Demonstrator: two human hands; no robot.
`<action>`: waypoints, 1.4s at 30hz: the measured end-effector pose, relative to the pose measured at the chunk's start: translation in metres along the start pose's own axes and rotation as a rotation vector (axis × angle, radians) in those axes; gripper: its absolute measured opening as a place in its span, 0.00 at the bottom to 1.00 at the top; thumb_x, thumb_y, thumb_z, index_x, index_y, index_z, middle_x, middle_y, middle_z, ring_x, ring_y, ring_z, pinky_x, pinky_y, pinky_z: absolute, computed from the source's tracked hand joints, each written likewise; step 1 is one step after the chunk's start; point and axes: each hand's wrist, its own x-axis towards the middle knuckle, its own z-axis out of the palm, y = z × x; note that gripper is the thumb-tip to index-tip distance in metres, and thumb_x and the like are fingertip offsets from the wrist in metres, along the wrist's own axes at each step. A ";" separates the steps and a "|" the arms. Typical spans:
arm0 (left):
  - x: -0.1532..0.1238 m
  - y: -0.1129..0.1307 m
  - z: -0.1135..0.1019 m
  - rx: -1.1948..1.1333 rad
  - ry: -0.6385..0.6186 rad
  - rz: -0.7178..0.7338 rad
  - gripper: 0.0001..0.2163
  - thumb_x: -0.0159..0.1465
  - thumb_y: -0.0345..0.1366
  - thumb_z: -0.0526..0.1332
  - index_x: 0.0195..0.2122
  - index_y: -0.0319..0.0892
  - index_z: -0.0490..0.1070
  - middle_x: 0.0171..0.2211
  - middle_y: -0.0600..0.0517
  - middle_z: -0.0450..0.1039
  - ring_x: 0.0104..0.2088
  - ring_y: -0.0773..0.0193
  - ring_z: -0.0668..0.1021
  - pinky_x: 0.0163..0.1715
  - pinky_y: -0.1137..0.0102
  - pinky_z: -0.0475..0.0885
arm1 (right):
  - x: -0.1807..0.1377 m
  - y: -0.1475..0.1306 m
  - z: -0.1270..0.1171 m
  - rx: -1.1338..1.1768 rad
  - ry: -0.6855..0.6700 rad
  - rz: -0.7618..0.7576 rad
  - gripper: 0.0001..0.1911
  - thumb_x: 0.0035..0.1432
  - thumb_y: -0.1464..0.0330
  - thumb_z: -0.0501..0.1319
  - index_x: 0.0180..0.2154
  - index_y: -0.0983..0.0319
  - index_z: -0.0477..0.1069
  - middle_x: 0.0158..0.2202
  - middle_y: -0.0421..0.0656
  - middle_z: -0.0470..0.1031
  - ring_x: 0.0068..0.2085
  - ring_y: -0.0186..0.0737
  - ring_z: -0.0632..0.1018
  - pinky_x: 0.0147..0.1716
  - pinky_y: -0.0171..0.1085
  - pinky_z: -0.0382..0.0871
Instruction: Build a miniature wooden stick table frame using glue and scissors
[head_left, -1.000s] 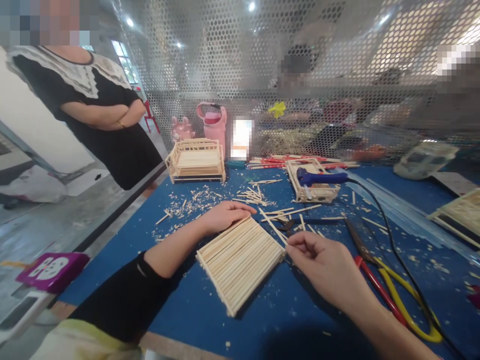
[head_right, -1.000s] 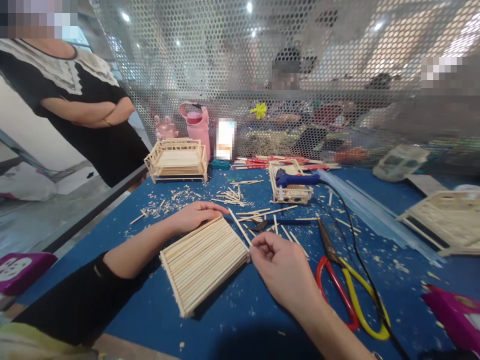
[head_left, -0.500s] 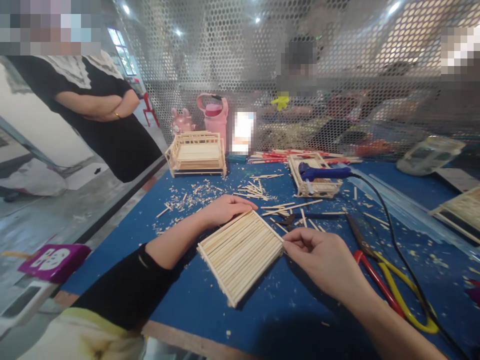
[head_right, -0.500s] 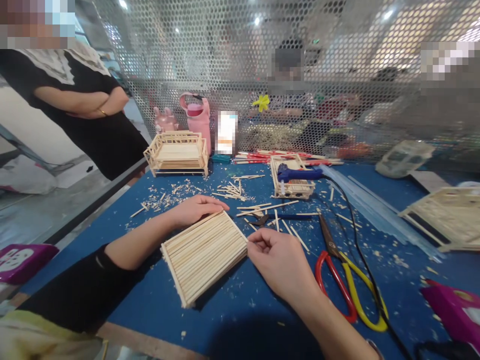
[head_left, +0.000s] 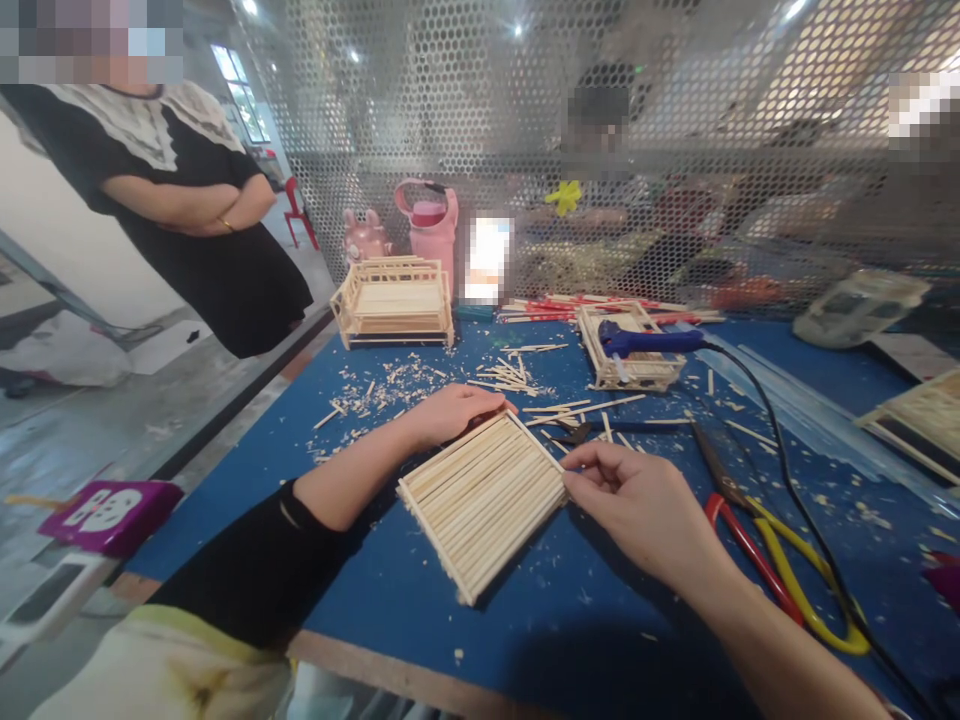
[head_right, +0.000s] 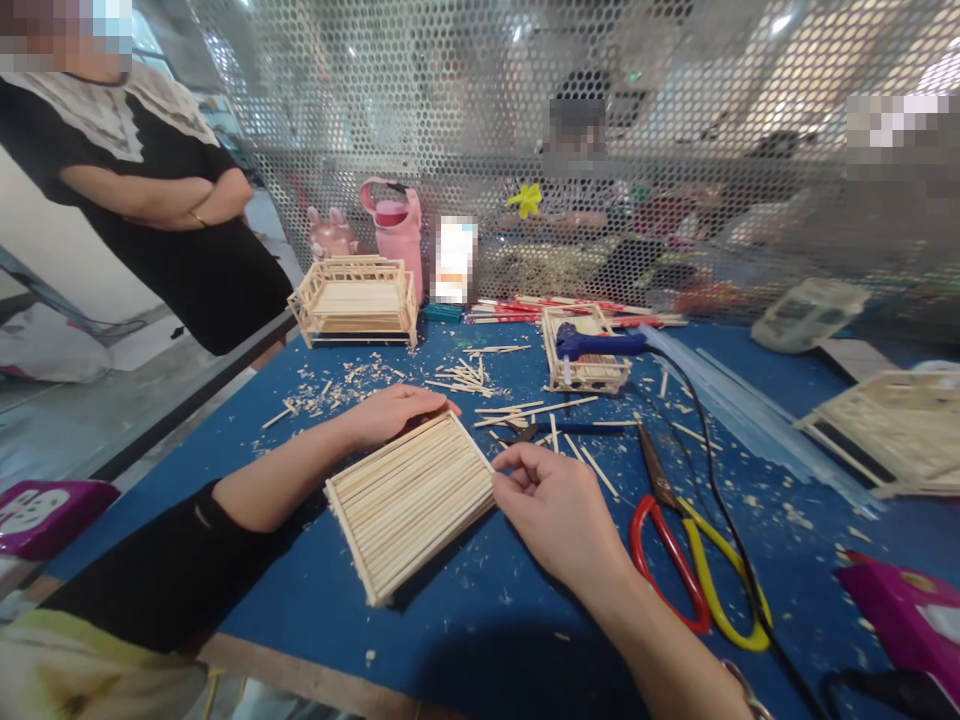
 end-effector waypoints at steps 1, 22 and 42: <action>0.000 0.000 0.000 0.029 0.011 0.001 0.18 0.59 0.47 0.53 0.36 0.40 0.76 0.26 0.52 0.75 0.24 0.68 0.70 0.25 0.73 0.62 | 0.000 0.000 -0.001 0.003 -0.012 0.000 0.10 0.46 0.65 0.56 0.27 0.63 0.73 0.16 0.35 0.64 0.18 0.30 0.64 0.18 0.30 0.58; 0.006 0.000 0.001 0.191 0.106 0.056 0.14 0.54 0.45 0.60 0.34 0.42 0.77 0.38 0.51 0.78 0.39 0.61 0.76 0.39 0.70 0.67 | 0.003 0.003 -0.012 0.012 -0.081 0.059 0.11 0.45 0.60 0.59 0.23 0.62 0.71 0.14 0.35 0.64 0.17 0.30 0.64 0.18 0.31 0.56; -0.118 0.039 0.056 0.312 0.683 0.424 0.10 0.59 0.37 0.56 0.37 0.42 0.74 0.30 0.50 0.73 0.29 0.66 0.71 0.31 0.70 0.65 | 0.002 0.001 -0.003 -0.111 0.025 -0.063 0.08 0.42 0.68 0.55 0.15 0.61 0.66 0.14 0.36 0.68 0.19 0.32 0.67 0.20 0.31 0.56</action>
